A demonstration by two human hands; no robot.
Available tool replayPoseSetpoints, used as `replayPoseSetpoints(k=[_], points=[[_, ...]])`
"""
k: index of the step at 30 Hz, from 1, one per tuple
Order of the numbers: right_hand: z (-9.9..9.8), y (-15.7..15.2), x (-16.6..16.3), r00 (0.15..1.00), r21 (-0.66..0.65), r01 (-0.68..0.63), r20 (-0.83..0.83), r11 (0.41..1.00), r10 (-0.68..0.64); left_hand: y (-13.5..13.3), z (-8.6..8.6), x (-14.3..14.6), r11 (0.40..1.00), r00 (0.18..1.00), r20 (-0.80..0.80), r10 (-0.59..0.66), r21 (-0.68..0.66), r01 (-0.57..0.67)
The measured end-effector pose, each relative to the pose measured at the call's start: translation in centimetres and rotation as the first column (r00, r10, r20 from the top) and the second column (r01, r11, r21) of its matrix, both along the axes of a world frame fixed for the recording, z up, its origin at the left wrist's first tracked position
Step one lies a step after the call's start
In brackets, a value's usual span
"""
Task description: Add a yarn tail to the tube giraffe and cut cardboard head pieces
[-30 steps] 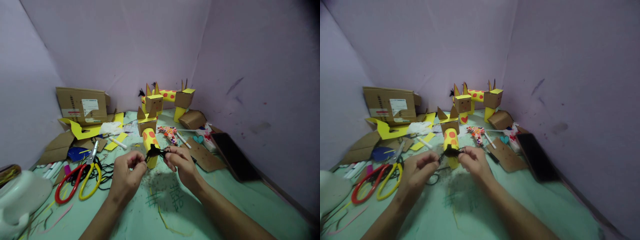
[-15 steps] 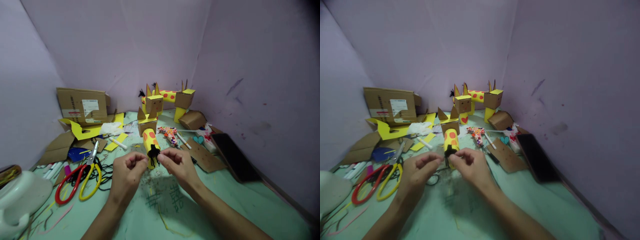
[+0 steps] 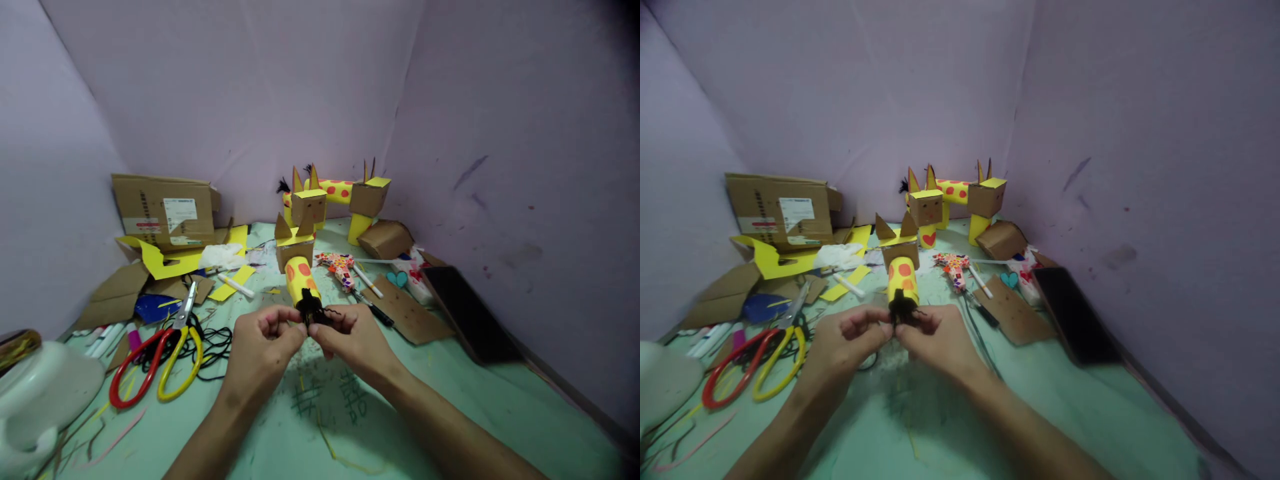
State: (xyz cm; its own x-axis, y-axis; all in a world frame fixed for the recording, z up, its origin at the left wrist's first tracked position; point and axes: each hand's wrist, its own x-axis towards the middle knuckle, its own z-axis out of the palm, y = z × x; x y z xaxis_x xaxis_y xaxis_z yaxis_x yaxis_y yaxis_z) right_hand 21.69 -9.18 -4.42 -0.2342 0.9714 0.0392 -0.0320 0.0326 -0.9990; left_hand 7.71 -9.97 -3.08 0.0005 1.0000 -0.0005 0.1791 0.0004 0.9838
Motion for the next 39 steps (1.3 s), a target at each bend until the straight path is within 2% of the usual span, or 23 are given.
replayPoseSetpoints(k=[6, 9, 15, 23, 30, 39], points=[[0.15, 0.05, -0.06, 1.000, 0.003, 0.002, 0.014, 1.000, -0.003, 0.01, 0.37, 0.45, 0.999, 0.999, 0.019, 0.030, -0.023, -0.030], [-0.05, 0.16, -0.03, 0.998, 0.036, 0.055, -0.011, 0.998, -0.055, -0.05, 0.35, 0.46, 0.999, 0.999, 0.011, 0.032, -0.043, -0.032], [-0.44, 0.28, -0.06, 0.997, 0.056, 0.079, 0.014, 0.995, -0.080, 0.00, 0.10, 0.15, 0.999, 0.999, -0.051, 0.012, -0.042, -0.014], [-0.62, 0.37, -0.33, 0.996, 0.107, 0.081, 0.038, 0.991, -0.086, 0.05, 0.67, 0.33, 0.998, 0.994, -0.109, 0.033, -0.053, -0.039], [-0.71, 0.59, -0.71, 0.996, 0.093, 0.094, -0.010, 0.991, -0.093, 0.11, 0.51, 0.61, 0.999, 0.995, -0.086, 0.040, -0.009, -0.041], [-0.53, 0.48, -0.55, 0.993, 0.096, 0.105, 0.048, 0.990, -0.110, 0.31, -0.17, -0.24, 0.997, 1.000, -0.010, 0.023, 0.069, -0.022]])
